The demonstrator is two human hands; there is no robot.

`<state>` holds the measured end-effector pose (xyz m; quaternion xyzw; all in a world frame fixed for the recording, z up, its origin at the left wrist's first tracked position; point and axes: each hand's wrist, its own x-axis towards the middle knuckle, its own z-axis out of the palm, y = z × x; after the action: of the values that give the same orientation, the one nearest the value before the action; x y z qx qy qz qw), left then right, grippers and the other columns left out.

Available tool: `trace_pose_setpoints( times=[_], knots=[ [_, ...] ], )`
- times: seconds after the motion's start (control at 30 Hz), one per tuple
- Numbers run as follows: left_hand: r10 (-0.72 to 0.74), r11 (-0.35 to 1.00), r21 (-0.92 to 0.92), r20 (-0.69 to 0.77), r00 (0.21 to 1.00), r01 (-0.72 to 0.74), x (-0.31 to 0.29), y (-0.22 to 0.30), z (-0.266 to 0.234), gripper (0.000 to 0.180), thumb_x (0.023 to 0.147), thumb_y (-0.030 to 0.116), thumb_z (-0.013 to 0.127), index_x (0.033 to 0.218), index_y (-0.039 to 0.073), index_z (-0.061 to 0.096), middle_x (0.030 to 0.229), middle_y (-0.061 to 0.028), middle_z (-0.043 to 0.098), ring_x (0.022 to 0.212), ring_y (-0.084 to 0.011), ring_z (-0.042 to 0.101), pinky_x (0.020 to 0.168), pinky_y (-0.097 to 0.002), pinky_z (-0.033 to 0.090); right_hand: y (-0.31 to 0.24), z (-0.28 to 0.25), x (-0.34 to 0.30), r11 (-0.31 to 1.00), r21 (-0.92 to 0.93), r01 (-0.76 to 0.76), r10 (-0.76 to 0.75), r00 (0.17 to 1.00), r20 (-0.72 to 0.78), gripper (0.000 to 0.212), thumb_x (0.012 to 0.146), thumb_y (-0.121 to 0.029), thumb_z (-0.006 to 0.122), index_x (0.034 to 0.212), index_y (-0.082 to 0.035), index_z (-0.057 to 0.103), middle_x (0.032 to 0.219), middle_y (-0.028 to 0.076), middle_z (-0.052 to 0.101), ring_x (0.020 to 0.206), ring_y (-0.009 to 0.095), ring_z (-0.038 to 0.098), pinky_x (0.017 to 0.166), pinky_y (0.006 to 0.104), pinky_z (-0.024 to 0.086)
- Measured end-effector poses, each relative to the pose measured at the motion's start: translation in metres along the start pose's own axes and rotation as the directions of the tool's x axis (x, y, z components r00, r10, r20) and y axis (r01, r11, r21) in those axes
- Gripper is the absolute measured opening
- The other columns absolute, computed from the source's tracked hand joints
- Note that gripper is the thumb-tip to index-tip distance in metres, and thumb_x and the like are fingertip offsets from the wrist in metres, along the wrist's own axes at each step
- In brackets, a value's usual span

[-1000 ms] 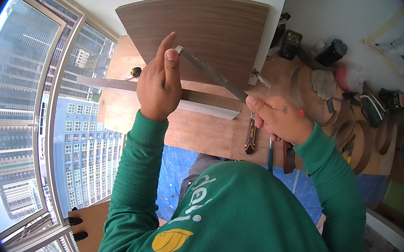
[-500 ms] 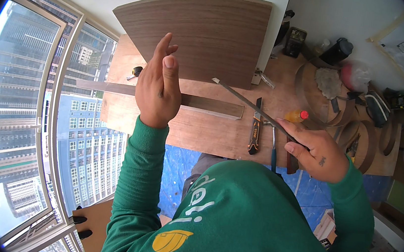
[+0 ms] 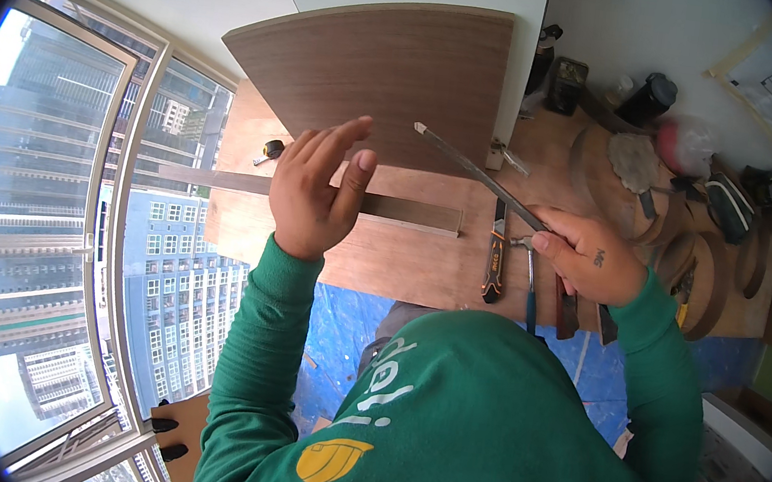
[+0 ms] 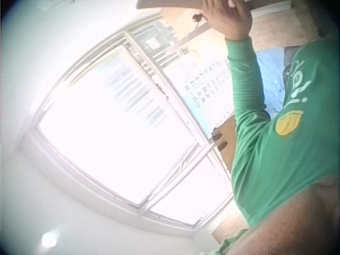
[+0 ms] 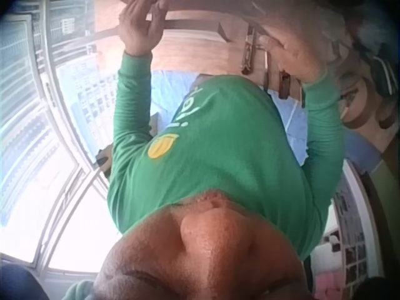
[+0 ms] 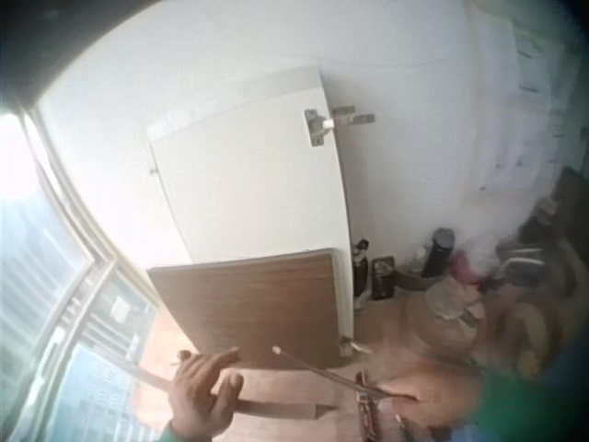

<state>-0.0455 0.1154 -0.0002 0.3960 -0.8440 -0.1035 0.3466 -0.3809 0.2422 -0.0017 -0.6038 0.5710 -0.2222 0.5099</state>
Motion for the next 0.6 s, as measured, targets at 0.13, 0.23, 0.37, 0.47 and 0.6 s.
trace_pose_setpoints(
  times=[0.13, 0.23, 0.37, 0.47, 0.6],
  knots=[
    [0.237, 0.971, -0.093, 0.318, 0.918, -0.218, 0.002, 0.025, -0.004, 0.041, 0.094, 0.032, 0.084, 0.122, 0.002, 0.078, 0.106, -0.0159, 0.080, 0.094, -0.0356, 0.075, 0.087, -0.0440, 0.058, 0.011, 0.013, -0.019, 0.956, 0.246, -0.159, 0.178, 0.982, -0.059, 0.026, 0.114, -0.019, 0.059, 0.125, 0.002, 0.070, 0.074, 0.003, 0.063, 0.057, 0.008, 0.058, 0.055, 0.0292, 0.047],
    [0.331, 0.936, -0.242, 0.359, 0.873, -0.255, 0.006, 0.041, 0.008, 0.043, 0.087, 0.030, 0.091, 0.119, 0.004, 0.080, 0.105, -0.0128, 0.081, 0.092, -0.0323, 0.076, 0.082, -0.0433, 0.059, 0.028, 0.027, -0.026, 0.928, 0.346, -0.138, 0.188, 0.976, -0.114, 0.024, 0.113, -0.015, 0.059, 0.129, 0.002, 0.068, 0.074, 0.000, 0.060, 0.058, 0.007, 0.057, 0.055, 0.0271, 0.047],
    [0.359, 0.919, -0.297, 0.360, 0.861, -0.260, 0.015, 0.040, 0.015, 0.038, 0.083, 0.024, 0.093, 0.115, 0.006, 0.082, 0.103, -0.0101, 0.081, 0.088, -0.0299, 0.077, 0.078, -0.0422, 0.060, 0.044, 0.044, -0.032, 0.922, 0.384, -0.042, 0.134, 0.967, -0.218, 0.033, 0.111, -0.008, 0.062, 0.142, 0.002, 0.064, 0.078, 0.000, 0.060, 0.063, 0.007, 0.056, 0.060, 0.0259, 0.051],
    [0.349, 0.917, -0.319, 0.347, 0.871, -0.240, 0.015, 0.038, 0.015, 0.037, 0.082, 0.022, 0.094, 0.113, 0.005, 0.082, 0.102, -0.0102, 0.081, 0.087, -0.0292, 0.077, 0.077, -0.0409, 0.061, 0.048, 0.052, -0.030, 0.932, 0.355, 0.071, 0.067, 0.930, -0.362, 0.041, 0.109, -0.006, 0.062, 0.150, 0.002, 0.061, 0.082, 0.000, 0.060, 0.065, 0.006, 0.055, 0.064, 0.0250, 0.052],
    [0.304, 0.938, -0.271, 0.352, 0.885, -0.214, 0.012, 0.037, 0.016, 0.032, 0.083, 0.024, 0.092, 0.111, 0.011, 0.081, 0.104, -0.0065, 0.081, 0.092, -0.0295, 0.076, 0.081, -0.0431, 0.061, 0.046, 0.056, -0.032, 0.947, 0.307, 0.098, 0.043, 0.905, -0.424, 0.044, 0.111, -0.012, 0.064, 0.152, 0.002, 0.060, 0.082, -0.001, 0.058, 0.067, 0.006, 0.054, 0.062, 0.0255, 0.049]
  ],
)
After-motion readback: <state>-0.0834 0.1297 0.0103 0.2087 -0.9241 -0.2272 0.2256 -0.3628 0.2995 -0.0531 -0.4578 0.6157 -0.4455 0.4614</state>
